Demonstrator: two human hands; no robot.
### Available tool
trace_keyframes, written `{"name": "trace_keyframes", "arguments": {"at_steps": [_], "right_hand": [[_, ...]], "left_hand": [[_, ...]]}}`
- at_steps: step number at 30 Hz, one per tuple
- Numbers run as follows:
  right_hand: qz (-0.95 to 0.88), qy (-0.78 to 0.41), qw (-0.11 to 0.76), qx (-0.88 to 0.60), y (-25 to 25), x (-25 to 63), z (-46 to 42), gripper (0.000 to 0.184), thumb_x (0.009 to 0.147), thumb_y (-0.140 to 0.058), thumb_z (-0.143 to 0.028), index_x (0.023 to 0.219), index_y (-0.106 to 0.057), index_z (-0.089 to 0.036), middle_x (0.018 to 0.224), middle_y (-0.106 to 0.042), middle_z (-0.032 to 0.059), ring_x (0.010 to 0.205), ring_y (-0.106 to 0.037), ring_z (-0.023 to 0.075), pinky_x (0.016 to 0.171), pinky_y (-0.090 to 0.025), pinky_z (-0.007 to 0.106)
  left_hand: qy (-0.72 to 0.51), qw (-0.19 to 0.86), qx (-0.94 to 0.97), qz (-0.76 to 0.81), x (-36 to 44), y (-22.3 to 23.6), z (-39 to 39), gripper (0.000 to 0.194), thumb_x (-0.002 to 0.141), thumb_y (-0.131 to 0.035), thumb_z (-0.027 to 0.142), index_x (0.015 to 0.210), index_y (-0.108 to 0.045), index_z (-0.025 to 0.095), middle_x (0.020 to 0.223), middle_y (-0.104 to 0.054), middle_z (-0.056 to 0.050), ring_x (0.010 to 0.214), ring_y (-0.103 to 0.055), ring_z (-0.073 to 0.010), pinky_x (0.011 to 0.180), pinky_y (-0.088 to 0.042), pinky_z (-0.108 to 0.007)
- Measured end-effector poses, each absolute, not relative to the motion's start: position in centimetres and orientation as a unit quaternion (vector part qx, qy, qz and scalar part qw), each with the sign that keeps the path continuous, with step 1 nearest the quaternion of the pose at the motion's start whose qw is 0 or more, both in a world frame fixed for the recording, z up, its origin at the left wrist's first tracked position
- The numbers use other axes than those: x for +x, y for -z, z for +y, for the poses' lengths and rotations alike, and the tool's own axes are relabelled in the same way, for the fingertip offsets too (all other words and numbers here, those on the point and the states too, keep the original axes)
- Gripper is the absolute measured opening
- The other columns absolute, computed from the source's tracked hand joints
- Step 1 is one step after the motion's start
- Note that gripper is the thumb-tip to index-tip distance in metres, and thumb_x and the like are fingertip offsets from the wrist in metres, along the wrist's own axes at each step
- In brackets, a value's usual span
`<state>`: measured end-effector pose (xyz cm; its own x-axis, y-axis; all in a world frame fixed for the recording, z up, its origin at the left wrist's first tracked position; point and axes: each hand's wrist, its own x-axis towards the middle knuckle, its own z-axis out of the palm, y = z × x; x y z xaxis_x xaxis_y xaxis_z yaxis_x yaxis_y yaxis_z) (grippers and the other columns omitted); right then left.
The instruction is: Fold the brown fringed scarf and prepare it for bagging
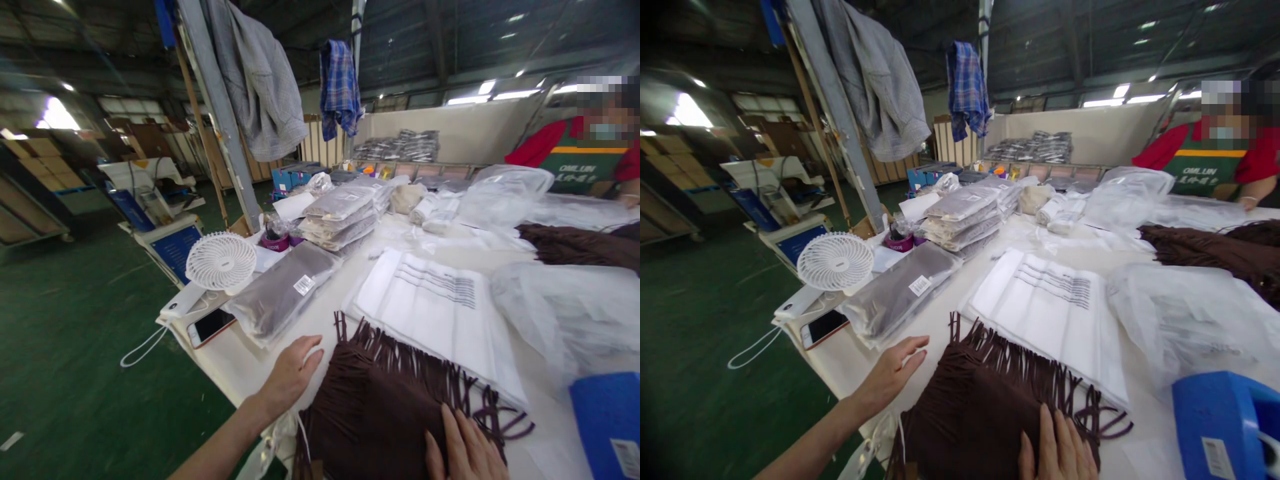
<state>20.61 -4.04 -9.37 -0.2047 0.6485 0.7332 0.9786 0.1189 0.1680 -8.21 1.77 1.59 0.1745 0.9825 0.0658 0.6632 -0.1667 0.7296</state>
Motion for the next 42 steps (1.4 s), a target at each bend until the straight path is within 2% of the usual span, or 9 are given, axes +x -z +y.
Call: {"name": "trace_keyframes", "arguments": {"at_steps": [2,8,14,17,21,28,35,38,42], "right_hand": [[-0.726,0.325,0.225,-0.563,10.2,21.4,-4.1,0.063,0.09,-0.035,-0.042,0.14,-0.024,-0.006,0.106,-0.06,0.0186,0.093,-0.06,0.0292,0.083,-0.047,0.042],[-0.738,0.24,0.226,-0.589,11.7,22.6,-4.9,0.055,0.088,-0.036,-0.041,0.134,-0.037,-0.012,0.115,-0.057,0.0156,0.104,-0.056,0.0294,0.091,-0.044,0.045],[-0.707,0.242,0.273,-0.606,10.3,20.8,-4.9,0.053,0.089,-0.033,-0.04,0.134,-0.037,-0.012,0.114,-0.058,0.0159,0.103,-0.056,0.0294,0.092,-0.043,0.046],[-0.682,0.261,0.287,-0.62,9.3,19.7,-4.7,0.054,0.09,-0.032,-0.039,0.135,-0.034,-0.008,0.111,-0.058,0.0183,0.101,-0.056,0.0307,0.09,-0.044,0.047],[-0.689,0.262,0.286,-0.613,9.1,19.5,-4.7,0.054,0.09,-0.032,-0.039,0.134,-0.035,-0.007,0.111,-0.058,0.0185,0.102,-0.055,0.0305,0.091,-0.044,0.046],[-0.69,0.229,0.288,-0.623,10.5,20.0,-5.2,0.052,0.089,-0.033,-0.039,0.133,-0.038,-0.011,0.116,-0.056,0.0172,0.108,-0.053,0.0304,0.093,-0.042,0.047],[-0.699,0.259,0.275,-0.607,9.0,19.8,-5.0,0.052,0.091,-0.033,-0.039,0.131,-0.041,-0.007,0.112,-0.058,0.0184,0.103,-0.055,0.0303,0.09,-0.044,0.046],[-0.707,0.289,0.258,-0.592,8.2,19.8,-4.9,0.052,0.091,-0.035,-0.038,0.129,-0.041,-0.002,0.109,-0.058,0.0214,0.099,-0.056,0.0316,0.086,-0.046,0.046],[-0.7,0.252,0.27,-0.611,8.9,19.8,-5.2,0.05,0.092,-0.032,-0.036,0.132,-0.039,-0.008,0.111,-0.058,0.0182,0.104,-0.055,0.029,0.09,-0.044,0.045]], "left_hand": [[-0.242,0.281,0.748,0.551,-10.6,-0.6,0.0,0.038,0.082,-0.038,0.019,0.113,-0.057,0.008,0.114,-0.06,-0.016,0.109,-0.055,-0.0255,0.097,-0.042,-0.045],[-0.205,0.208,0.858,0.423,-12.1,0.5,-6.2,0.049,0.074,-0.035,-0.001,0.115,-0.05,0.022,0.103,-0.054,-0.008,0.097,-0.053,-0.0172,0.083,-0.047,-0.031],[-0.186,0.041,0.92,0.343,-10.8,3.0,-6.2,0.034,0.075,-0.041,0.006,0.104,-0.05,0.02,0.089,-0.051,-0.008,0.075,-0.048,-0.02,0.063,-0.042,-0.03],[-0.111,0.091,0.914,0.38,-10.2,2.1,-5.8,0.028,0.068,-0.045,0.001,0.088,-0.048,0.02,0.093,-0.052,-0.005,0.078,-0.048,-0.019,0.068,-0.041,-0.029],[-0.044,0.155,0.912,0.378,-9.8,0.4,-5.3,0.031,0.063,-0.043,-0.004,0.084,-0.044,0.019,0.095,-0.054,-0.003,0.084,-0.05,-0.0166,0.076,-0.042,-0.025],[-0.164,0.305,0.784,0.515,-8.2,1.9,-3.8,0.019,0.065,-0.044,0.002,0.072,-0.041,0.019,0.068,-0.048,0.003,0.061,-0.046,-0.0117,0.057,-0.035,-0.022],[-0.139,0.225,0.811,0.521,-5.9,3.6,-4.2,0.014,0.074,-0.047,0.008,0.081,-0.046,0.02,0.08,-0.054,0.0,0.071,-0.053,-0.0156,0.06,-0.036,-0.026],[-0.162,0.243,0.797,0.529,-5.5,3.4,-4.3,0.018,0.074,-0.048,0.005,0.083,-0.045,0.02,0.081,-0.053,0.0,0.07,-0.052,-0.0142,0.061,-0.038,-0.025],[-0.177,0.283,0.792,0.511,-5.2,2.3,-4.4,0.03,0.068,-0.057,0.004,0.092,-0.045,0.019,0.089,-0.054,-0.002,0.075,-0.052,-0.0146,0.066,-0.044,-0.025]]}}
